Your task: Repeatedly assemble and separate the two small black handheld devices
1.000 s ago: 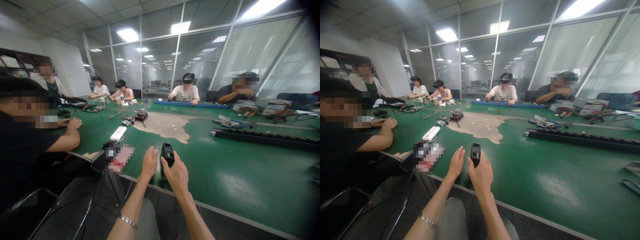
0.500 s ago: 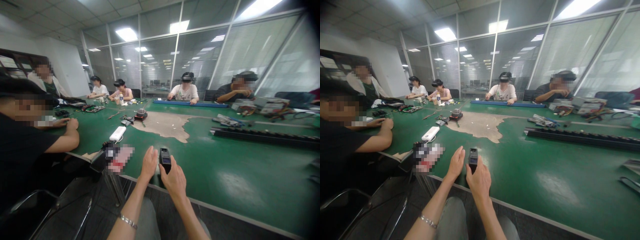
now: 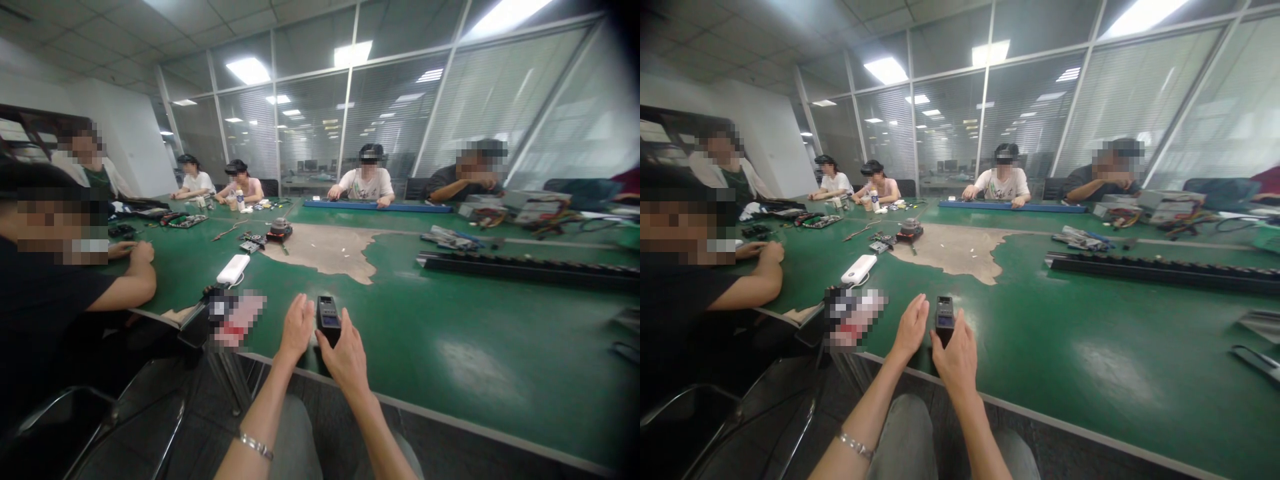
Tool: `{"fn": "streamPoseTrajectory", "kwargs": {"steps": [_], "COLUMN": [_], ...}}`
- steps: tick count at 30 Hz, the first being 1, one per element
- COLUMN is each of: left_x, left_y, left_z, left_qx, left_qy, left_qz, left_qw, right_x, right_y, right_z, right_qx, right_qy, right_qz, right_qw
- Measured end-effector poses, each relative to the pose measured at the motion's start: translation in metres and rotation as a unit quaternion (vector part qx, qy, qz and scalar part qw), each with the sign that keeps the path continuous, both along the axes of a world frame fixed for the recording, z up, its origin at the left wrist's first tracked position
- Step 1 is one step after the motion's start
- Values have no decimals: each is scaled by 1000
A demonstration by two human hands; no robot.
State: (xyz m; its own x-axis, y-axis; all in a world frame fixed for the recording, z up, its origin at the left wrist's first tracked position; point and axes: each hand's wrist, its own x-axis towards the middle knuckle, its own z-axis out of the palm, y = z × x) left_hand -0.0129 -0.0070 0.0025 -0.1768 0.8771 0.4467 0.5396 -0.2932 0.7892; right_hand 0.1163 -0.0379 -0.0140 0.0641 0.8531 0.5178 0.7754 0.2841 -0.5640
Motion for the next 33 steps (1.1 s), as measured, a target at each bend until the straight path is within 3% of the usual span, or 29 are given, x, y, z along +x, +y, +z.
{"fn": "streamPoseTrajectory", "kwargs": {"steps": [12, 18, 29, 33], "left_x": [1, 1, 1, 1], "left_y": [0, -1, -2, -4], "left_z": [2, 2, 3, 4], "left_qx": [1, 4, -6, -9], "left_qy": [11, 20, -29, -36], "left_qz": [-7, -7, 3, 0], "left_qw": [1000, 1000, 1000, 999], "right_x": [0, 1, 2, 17], "right_y": [-1, -6, -6, -4], "right_z": [2, 12, 32, 44], "right_qx": [-14, 1, -30, -28], "right_qy": [-1, 12, 150, 200], "right_qz": [-3, 37, 48, 43], "right_qw": [1000, 999, 987, 978]}}
